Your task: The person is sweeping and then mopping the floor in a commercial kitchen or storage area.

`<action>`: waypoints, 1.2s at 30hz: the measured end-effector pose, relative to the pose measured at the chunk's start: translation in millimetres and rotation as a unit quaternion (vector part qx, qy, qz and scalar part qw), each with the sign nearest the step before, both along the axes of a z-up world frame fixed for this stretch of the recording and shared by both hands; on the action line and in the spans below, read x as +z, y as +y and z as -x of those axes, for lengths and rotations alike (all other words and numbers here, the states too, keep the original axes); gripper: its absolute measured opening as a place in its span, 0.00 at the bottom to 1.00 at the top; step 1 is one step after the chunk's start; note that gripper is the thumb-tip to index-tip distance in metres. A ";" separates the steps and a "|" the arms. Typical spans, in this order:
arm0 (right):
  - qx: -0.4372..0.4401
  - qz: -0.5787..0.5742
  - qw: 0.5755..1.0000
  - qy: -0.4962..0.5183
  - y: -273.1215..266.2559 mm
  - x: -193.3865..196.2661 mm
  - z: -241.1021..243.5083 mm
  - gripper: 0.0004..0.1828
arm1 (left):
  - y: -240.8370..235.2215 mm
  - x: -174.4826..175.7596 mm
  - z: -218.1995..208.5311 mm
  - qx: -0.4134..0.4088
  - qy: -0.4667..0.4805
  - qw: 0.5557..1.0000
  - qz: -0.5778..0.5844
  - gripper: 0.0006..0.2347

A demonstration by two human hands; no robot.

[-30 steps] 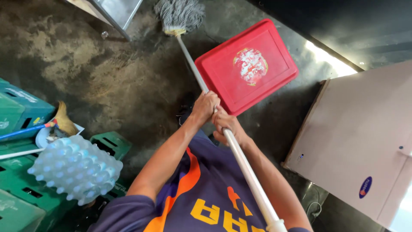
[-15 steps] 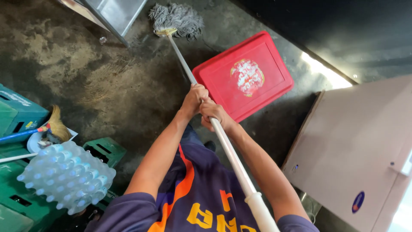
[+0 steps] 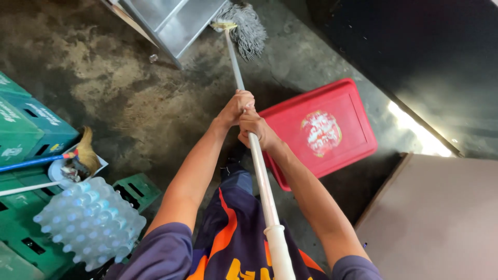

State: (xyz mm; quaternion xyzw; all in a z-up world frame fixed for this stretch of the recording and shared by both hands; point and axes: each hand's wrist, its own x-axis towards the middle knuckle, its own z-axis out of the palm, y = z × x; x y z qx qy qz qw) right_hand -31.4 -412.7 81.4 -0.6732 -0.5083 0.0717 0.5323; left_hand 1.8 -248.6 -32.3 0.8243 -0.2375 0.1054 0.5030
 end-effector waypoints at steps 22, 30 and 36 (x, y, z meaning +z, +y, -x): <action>-0.081 0.009 0.994 0.069 -22.2 11.3 21.0 0.14 | -26.4 -6.1 2.9 0.033 -0.093 0.995 -0.027 0.11; -0.057 0.008 0.995 0.082 -96.8 31.1 134.6 0.16 | -96.9 12.1 124.5 0.041 -0.069 0.996 -0.032 0.11; 0.020 0.095 0.985 0.139 -163.6 29.2 199.8 0.17 | -158.0 3.6 200.8 0.067 -0.084 0.990 -0.089 0.11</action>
